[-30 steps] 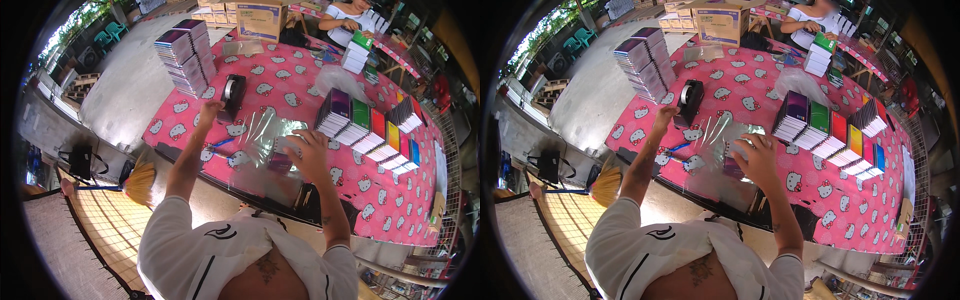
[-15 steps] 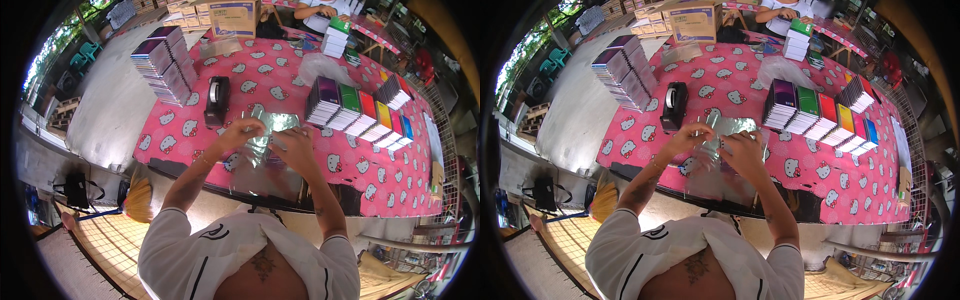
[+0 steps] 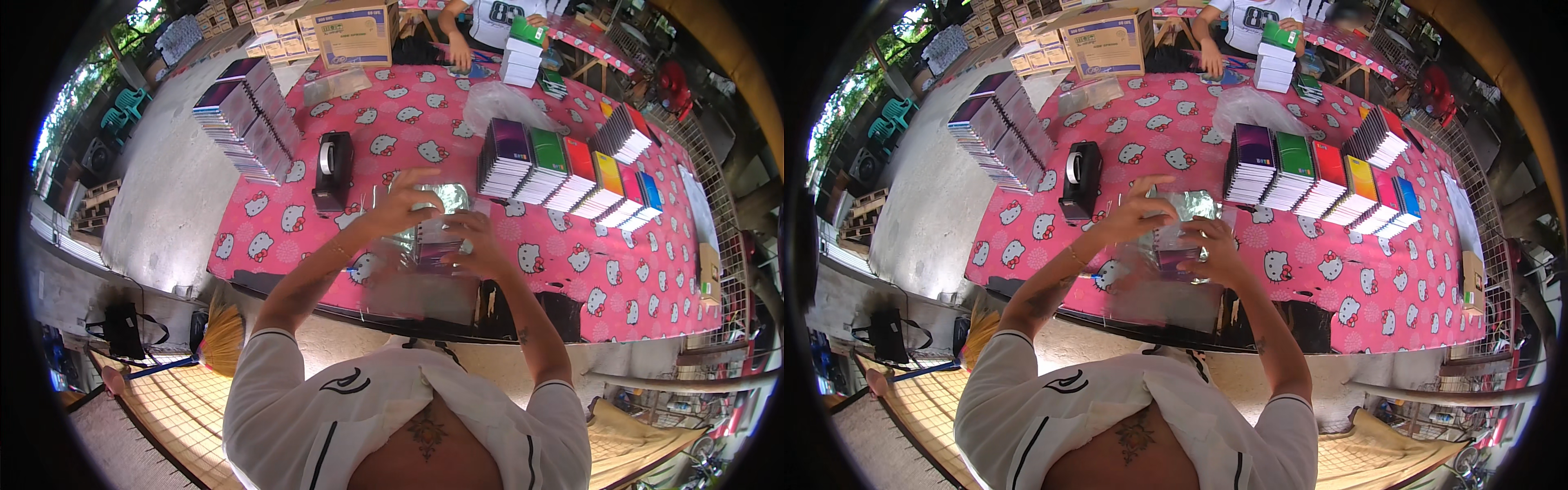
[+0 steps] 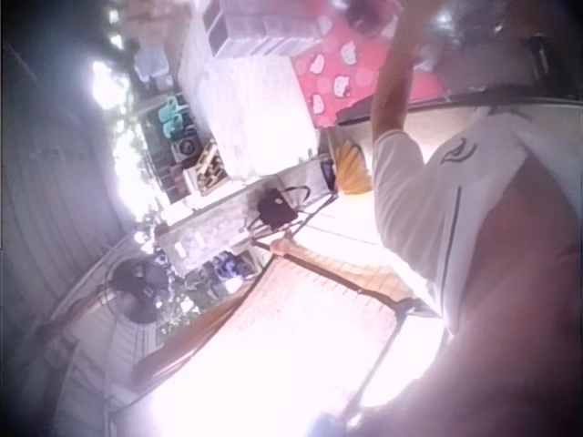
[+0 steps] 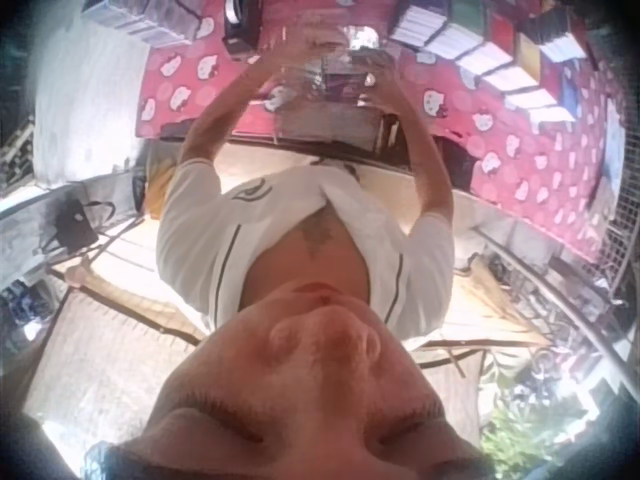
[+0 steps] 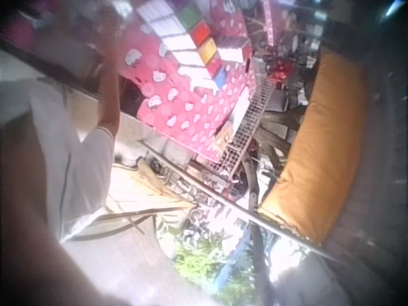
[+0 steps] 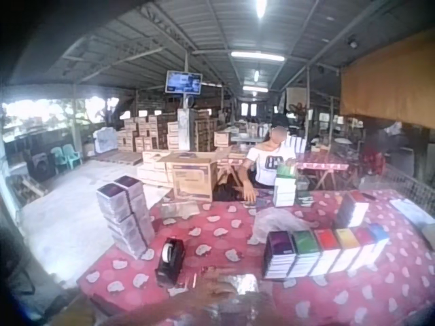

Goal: The person packages small notebooks by placing them into plastic sleeves and securing the sleeves with tape. They select notebooks from colored stacks on the table, slide them into the sleeves, fold the plastic over, and apply tape from a dispenser.

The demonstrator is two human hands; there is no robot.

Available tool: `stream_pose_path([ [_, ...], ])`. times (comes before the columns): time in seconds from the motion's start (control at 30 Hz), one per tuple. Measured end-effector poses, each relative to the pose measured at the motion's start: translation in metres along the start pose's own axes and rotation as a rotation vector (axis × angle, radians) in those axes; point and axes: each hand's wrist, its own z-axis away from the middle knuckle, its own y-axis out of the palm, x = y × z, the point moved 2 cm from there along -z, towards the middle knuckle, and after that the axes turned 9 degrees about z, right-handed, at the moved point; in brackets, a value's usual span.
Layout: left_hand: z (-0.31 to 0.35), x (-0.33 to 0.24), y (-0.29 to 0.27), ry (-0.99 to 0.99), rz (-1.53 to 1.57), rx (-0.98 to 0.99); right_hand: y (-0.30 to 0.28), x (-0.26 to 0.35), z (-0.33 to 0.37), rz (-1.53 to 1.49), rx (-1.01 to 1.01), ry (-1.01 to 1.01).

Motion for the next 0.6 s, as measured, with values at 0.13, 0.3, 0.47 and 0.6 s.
stream_pose_path([
  [0.13,0.0,0.017,0.032,0.085,-0.176,-0.016,0.013,0.008,0.003,-0.203,-0.078,0.044],
  [0.3,0.004,0.032,0.056,-0.266,0.178,-0.187,0.021,0.013,0.003,-0.377,-0.202,0.169],
  [0.47,0.029,0.037,0.041,-0.722,0.825,-0.281,0.005,0.015,-0.009,-0.493,-0.374,0.338],
  [0.6,0.041,0.054,0.047,-0.788,0.942,-0.104,0.032,-0.039,-0.035,-0.88,-0.132,0.664],
])
